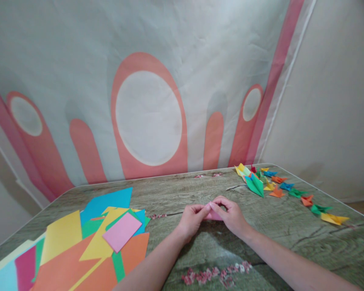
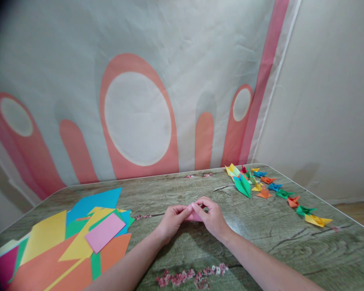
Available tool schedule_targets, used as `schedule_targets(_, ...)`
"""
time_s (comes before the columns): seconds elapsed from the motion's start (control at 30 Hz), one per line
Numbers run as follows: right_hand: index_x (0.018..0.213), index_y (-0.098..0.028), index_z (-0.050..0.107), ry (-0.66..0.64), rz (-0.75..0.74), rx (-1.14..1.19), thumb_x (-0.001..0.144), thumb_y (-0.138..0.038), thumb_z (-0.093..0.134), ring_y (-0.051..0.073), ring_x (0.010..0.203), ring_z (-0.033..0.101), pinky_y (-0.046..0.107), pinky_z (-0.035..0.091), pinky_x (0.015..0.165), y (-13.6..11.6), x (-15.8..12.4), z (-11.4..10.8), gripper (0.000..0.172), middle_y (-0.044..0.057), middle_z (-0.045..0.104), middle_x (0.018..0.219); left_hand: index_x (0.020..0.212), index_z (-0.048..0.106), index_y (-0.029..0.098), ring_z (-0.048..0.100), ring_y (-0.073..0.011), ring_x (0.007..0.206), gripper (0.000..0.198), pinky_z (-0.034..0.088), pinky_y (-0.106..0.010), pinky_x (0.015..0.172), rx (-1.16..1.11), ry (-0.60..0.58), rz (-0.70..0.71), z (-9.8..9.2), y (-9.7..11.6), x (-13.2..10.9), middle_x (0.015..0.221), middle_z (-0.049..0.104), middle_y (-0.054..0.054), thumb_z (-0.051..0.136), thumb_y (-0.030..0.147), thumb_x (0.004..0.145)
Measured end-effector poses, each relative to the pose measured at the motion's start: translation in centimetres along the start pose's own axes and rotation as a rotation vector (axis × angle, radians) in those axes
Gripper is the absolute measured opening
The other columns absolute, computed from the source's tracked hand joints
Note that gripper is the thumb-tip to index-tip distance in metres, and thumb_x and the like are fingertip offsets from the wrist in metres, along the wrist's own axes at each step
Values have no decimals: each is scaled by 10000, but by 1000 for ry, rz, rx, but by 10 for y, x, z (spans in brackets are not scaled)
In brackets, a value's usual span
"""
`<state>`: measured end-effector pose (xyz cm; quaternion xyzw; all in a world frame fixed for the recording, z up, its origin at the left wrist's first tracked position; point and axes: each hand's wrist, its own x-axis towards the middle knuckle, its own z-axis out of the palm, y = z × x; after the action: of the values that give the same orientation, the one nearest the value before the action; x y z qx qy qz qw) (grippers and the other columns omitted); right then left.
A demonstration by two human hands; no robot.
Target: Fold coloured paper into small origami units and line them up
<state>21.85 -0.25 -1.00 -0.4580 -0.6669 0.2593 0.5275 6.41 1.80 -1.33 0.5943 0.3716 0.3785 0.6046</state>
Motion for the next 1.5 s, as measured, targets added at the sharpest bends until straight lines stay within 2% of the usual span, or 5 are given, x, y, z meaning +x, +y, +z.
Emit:
schedule_targets(0.17, 718, -199, 636, -12, 8, -86, 830, -355, 516, 164, 734, 547, 277, 401, 705, 7, 1, 0, 226, 10, 610, 714, 777, 688, 85, 512, -125, 587, 442, 377, -229, 579, 277, 20, 76, -4, -3, 2, 652, 624, -31, 485, 478, 805)
schedule_targets(0.37, 634, -205, 654, -36, 65, -326, 758, -347, 602, 193, 814, 535, 329, 366, 798, 36, 9, 3, 195, 31, 626, 773, 948, 645, 176, 553, -194, 896, 222, 405, -301, 812, 838, 126, 339, -16, 2, -1, 941, 643, -55, 496, 276, 817)
schedule_targets(0.6, 640, -228, 678, -46, 115, -481, 750, -365, 599, 214, 910, 497, 345, 338, 824, 48, 11, 8, 193, 36, 635, 857, 943, 619, 202, 527, -195, 957, 227, 356, -343, 866, 1282, -184, 524, -4, 24, -16, 963, 629, -59, 405, 241, 877)
schedule_targets(0.7, 637, -234, 680, -49, 129, -507, 749, -356, 597, 212, 912, 493, 346, 331, 820, 48, 11, 9, 186, 32, 636, 860, 964, 600, 189, 523, -208, 968, 225, 343, -364, 883, 1423, -217, 518, 4, 24, -20, 987, 620, -76, 440, 316, 868)
schedule_targets(1.5, 630, -206, 636, -77, 158, -622, 731, -296, 612, 199, 902, 460, 313, 307, 775, 43, 21, 9, 138, 33, 591, 856, 1078, 525, 171, 478, -235, 1065, 331, 355, -378, 929, 1446, -236, 451, -1, 12, -16, 1156, 527, -99, 456, 402, 850)
